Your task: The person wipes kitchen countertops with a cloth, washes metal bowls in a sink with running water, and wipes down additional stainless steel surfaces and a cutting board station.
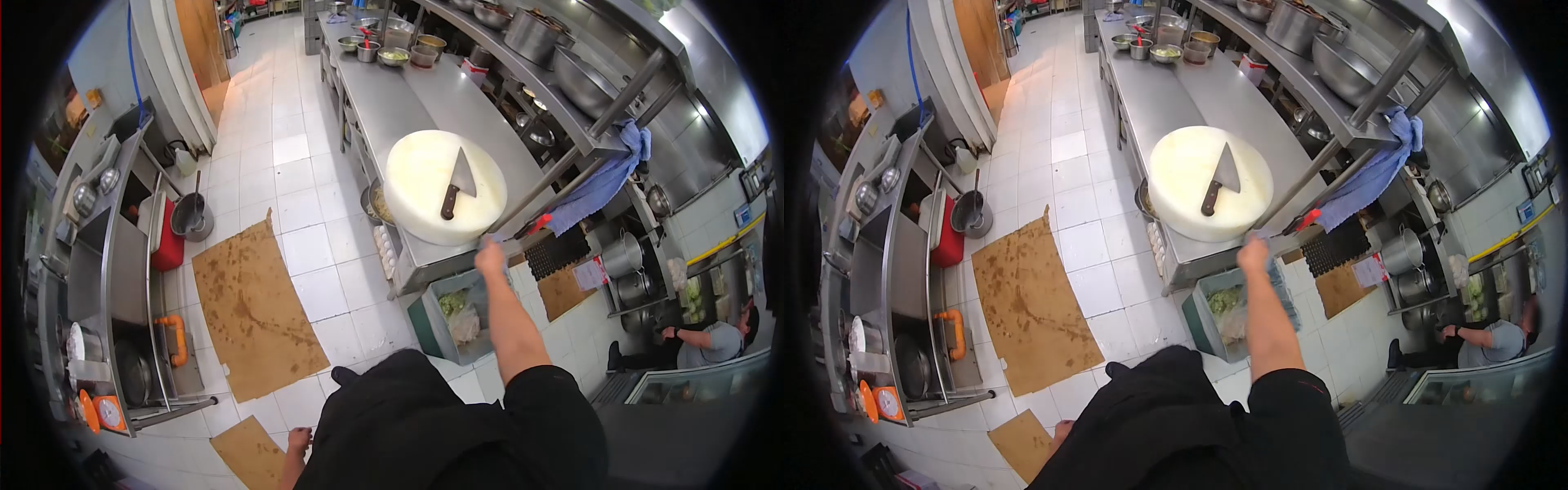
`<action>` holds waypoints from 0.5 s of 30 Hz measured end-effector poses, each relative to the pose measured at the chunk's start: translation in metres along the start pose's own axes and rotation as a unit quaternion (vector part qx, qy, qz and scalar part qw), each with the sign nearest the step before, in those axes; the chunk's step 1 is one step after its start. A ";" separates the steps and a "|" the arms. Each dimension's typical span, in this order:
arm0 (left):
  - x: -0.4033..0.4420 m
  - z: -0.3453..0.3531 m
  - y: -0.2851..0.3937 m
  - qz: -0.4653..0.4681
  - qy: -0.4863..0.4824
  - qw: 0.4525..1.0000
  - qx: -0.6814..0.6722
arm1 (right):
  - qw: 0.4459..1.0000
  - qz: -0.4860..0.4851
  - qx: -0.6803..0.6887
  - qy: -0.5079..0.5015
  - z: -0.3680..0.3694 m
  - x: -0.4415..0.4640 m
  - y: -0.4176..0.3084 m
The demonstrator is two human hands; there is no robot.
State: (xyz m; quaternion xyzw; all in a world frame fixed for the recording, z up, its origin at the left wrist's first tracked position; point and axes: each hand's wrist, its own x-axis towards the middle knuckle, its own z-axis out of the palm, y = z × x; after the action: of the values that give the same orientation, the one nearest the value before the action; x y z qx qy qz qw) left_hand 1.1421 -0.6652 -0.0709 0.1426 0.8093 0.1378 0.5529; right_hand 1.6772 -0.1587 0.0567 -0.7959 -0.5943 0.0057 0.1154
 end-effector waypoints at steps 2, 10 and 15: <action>0.030 -0.020 -0.009 0.005 -0.007 1.000 0.006 | 1.000 0.008 0.016 0.002 0.017 -0.030 -0.044; 0.078 -0.090 0.053 0.187 0.006 0.976 0.112 | 0.972 -0.155 0.016 -0.178 -0.016 -0.089 -0.154; 0.064 -0.149 0.158 0.306 -0.058 0.937 0.159 | 0.809 0.004 0.501 -0.306 -0.037 -0.121 -0.250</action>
State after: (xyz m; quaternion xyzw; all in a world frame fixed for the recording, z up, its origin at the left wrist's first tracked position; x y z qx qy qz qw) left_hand 0.9932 -0.5046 -0.0136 0.4766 0.7046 0.1616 0.5003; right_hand 1.4111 -0.2134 0.1249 -0.5867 -0.5105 0.5465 0.3106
